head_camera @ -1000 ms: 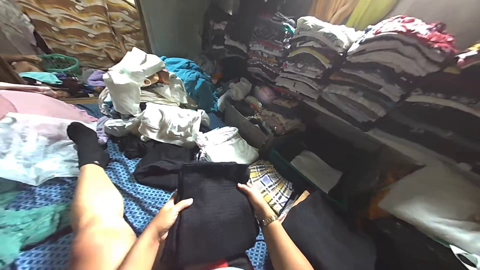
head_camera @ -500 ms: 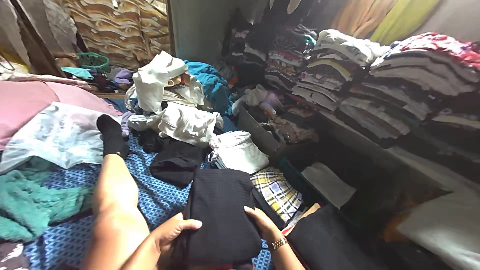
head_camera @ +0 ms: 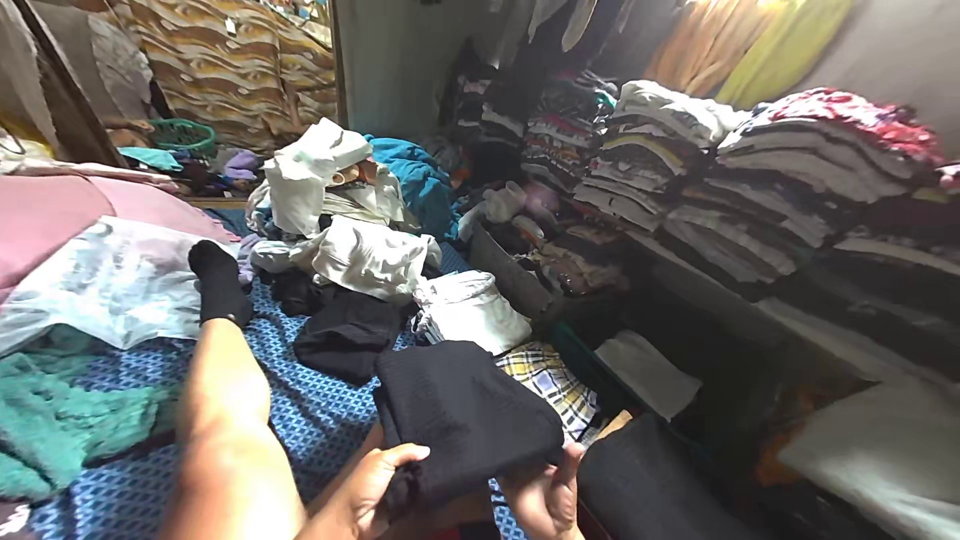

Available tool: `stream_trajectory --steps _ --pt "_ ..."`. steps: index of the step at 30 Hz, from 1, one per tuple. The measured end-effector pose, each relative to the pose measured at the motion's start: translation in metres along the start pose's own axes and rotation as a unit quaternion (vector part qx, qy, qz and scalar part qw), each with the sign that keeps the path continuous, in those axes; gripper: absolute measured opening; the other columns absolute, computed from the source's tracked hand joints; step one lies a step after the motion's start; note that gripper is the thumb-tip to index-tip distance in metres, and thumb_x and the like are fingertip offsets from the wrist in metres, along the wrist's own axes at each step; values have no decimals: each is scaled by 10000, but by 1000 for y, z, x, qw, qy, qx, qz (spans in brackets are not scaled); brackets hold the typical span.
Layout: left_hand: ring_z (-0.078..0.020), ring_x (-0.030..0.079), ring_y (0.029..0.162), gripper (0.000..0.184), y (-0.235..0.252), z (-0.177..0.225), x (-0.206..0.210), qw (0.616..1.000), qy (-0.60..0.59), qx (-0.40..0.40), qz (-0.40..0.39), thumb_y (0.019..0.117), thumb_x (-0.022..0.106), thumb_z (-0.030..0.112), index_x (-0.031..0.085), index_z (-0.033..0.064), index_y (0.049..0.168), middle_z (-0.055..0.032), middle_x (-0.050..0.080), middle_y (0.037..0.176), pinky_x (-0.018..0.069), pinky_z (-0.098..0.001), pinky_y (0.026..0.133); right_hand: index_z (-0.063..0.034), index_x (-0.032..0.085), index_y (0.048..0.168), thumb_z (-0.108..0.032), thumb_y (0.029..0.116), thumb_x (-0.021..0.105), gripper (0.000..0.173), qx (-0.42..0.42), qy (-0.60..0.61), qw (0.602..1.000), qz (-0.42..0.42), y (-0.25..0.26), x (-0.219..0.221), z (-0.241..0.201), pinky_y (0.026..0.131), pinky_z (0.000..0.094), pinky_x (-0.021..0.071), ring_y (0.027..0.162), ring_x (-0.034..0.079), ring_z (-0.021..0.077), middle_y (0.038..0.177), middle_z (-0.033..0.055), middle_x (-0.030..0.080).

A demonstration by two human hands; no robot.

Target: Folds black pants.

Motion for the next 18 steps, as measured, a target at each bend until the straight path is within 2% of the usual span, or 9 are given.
stream_trajectory --steps 2,5,6,8,9,11,13,18 --pt "-147 697 642 122 -5 -3 14 1000 -5 5 17 979 567 36 646 30 887 -87 714 741 589 -291 586 -182 744 1118 -628 690 836 624 -34 19 999 33 -5 9 6 958 473 568 1072 711 234 1095 69 754" --pt "-172 696 682 51 -8 -12 25 998 41 18 42 954 625 25 634 8 907 -95 704 756 591 -336 645 -160 744 1037 -553 688 868 540 -25 53 989 139 -18 11 23 910 461 598 998 737 225 1007 74 765" --pt "-178 702 709 39 -9 -16 27 997 63 21 46 945 647 28 636 1 920 -96 708 773 595 -352 676 -153 734 1023 -564 733 831 512 -17 51 984 172 -21 10 30 874 462 610 961 744 228 978 79 766" --pt "-178 698 754 65 -12 -25 28 994 96 21 51 936 671 40 630 -7 951 -93 704 811 589 -368 722 -138 708 1025 -577 895 671 459 3 54 978 200 -25 7 40 835 462 618 928 747 235 959 89 765" --pt "-179 697 777 86 -12 -28 28 993 104 19 52 932 680 45 627 -11 969 -94 704 829 588 -375 741 -132 712 1010 -549 954 601 436 9 61 977 205 -26 6 43 816 455 624 911 753 233 946 91 768" --pt "-182 698 794 101 -13 -31 27 992 109 20 60 920 698 45 633 -15 969 -98 706 837 585 -382 757 -121 711 939 -400 1045 465 387 12 57 971 233 -27 8 42 757 433 636 850 761 220 891 90 771" --pt "-182 706 783 104 -15 -29 26 992 107 23 66 917 707 51 638 -16 956 -99 712 826 590 -378 751 -104 664 889 -236 1057 378 357 31 9 957 288 -29 13 38 698 396 633 772 751 198 823 86 754" --pt "-181 720 776 109 -20 -22 32 995 76 42 49 932 683 32 621 -23 1003 -103 723 835 606 -365 747 -49 612 871 -23 977 408 232 57 -95 938 328 -27 27 16 637 320 611 676 715 162 754 93 716"
Point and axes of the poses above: each hand's wrist, its own y-axis towards the middle knuckle, its own x-axis out of the palm, z = x × y, the point moved 9 cm from there along y, towards the middle knuckle
